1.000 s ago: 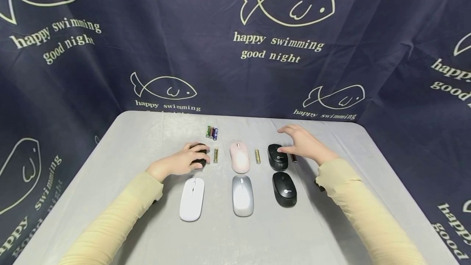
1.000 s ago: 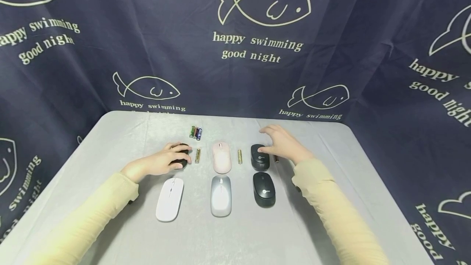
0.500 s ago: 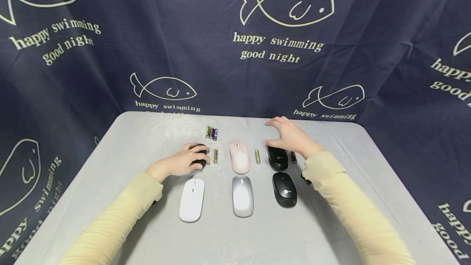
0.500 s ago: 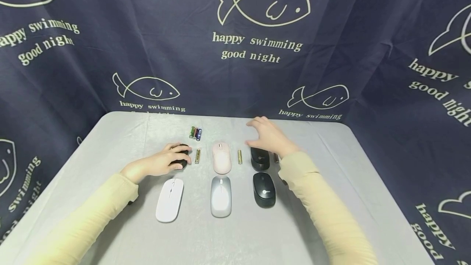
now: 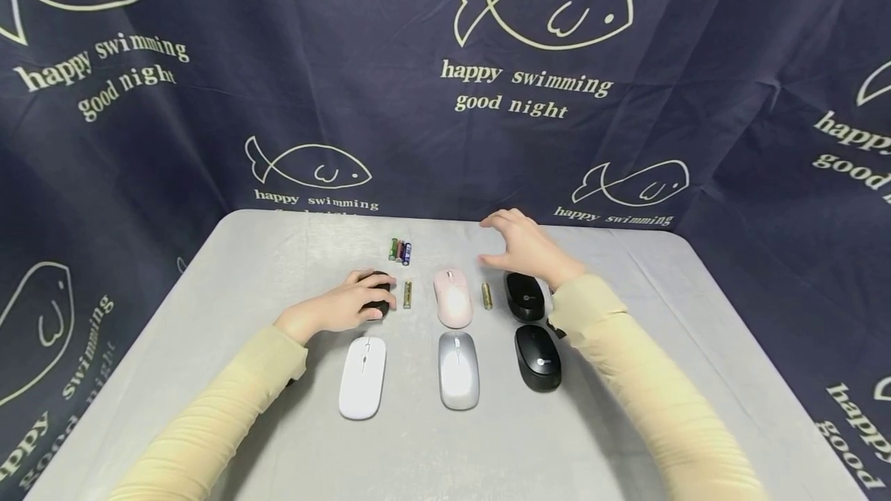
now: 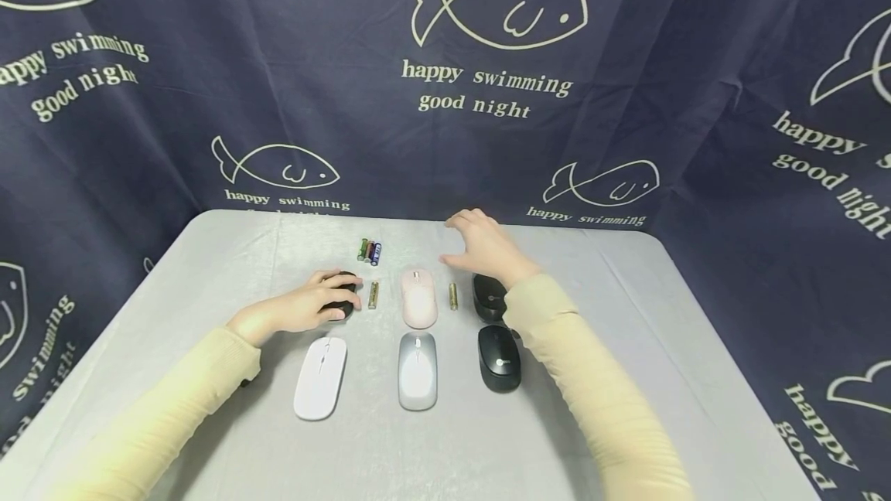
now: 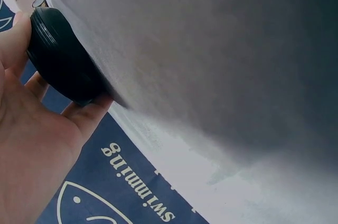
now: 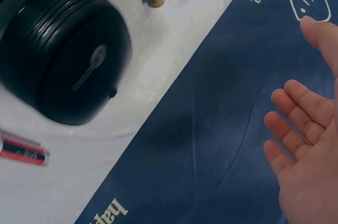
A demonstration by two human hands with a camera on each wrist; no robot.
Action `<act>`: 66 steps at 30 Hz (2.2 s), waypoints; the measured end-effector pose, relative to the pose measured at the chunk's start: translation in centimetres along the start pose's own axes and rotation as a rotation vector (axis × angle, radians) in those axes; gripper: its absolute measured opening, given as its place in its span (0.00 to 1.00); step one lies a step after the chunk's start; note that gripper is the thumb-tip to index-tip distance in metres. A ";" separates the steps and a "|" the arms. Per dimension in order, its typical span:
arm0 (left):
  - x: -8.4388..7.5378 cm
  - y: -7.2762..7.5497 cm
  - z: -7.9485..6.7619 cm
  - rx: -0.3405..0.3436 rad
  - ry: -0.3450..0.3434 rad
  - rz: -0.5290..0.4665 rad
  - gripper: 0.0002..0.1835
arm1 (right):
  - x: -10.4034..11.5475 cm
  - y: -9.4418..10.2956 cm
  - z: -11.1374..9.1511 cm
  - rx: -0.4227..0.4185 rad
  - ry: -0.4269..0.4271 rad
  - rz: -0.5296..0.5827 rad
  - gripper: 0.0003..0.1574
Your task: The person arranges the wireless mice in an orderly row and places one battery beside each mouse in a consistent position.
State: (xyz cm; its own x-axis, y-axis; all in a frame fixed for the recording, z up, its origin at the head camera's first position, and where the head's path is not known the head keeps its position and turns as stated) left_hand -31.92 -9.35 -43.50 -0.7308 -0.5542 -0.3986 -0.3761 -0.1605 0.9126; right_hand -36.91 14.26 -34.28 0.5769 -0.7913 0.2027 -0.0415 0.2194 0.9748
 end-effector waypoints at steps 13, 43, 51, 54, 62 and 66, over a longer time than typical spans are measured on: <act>0.4 -0.3 0.2 -0.007 -0.009 0.018 0.12 | 1.6 -0.9 2.3 0.059 -0.042 0.035 0.37; -0.1 0.3 -0.1 -0.024 -0.037 -0.001 0.11 | 4.8 -4.5 7.7 0.094 -0.088 0.082 0.37; -0.1 0.2 -0.1 -0.025 -0.048 0.021 0.12 | 5.1 -5.4 8.6 0.112 -0.089 0.107 0.37; -0.1 0.3 -0.2 -0.033 -0.051 0.021 0.12 | 5.2 -5.8 8.9 0.135 -0.101 0.117 0.38; 0.1 0.1 0.0 -0.027 -0.049 0.027 0.12 | 5.5 -7.1 9.8 0.206 -0.135 0.084 0.40; 0.2 0.0 0.1 -0.018 -0.045 0.028 0.12 | 5.7 -7.6 10.4 0.205 -0.123 0.059 0.40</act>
State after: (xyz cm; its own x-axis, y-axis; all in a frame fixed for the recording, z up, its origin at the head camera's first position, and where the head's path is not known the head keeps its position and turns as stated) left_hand -32.10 -9.33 -43.61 -0.7659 -0.5214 -0.3762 -0.3450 -0.1604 0.9248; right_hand -41.82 2.15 -39.51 0.4651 -0.8470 0.2576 -0.2439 0.1571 0.9570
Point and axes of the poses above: each hand's wrist, its own z-axis towards the middle knuckle, its own y-axis out of the back of the hand, x = y × z, the point moved 8 cm from there along z, towards the middle knuckle, and after that the axes turned 10 degrees about x, right-handed, at the moved point
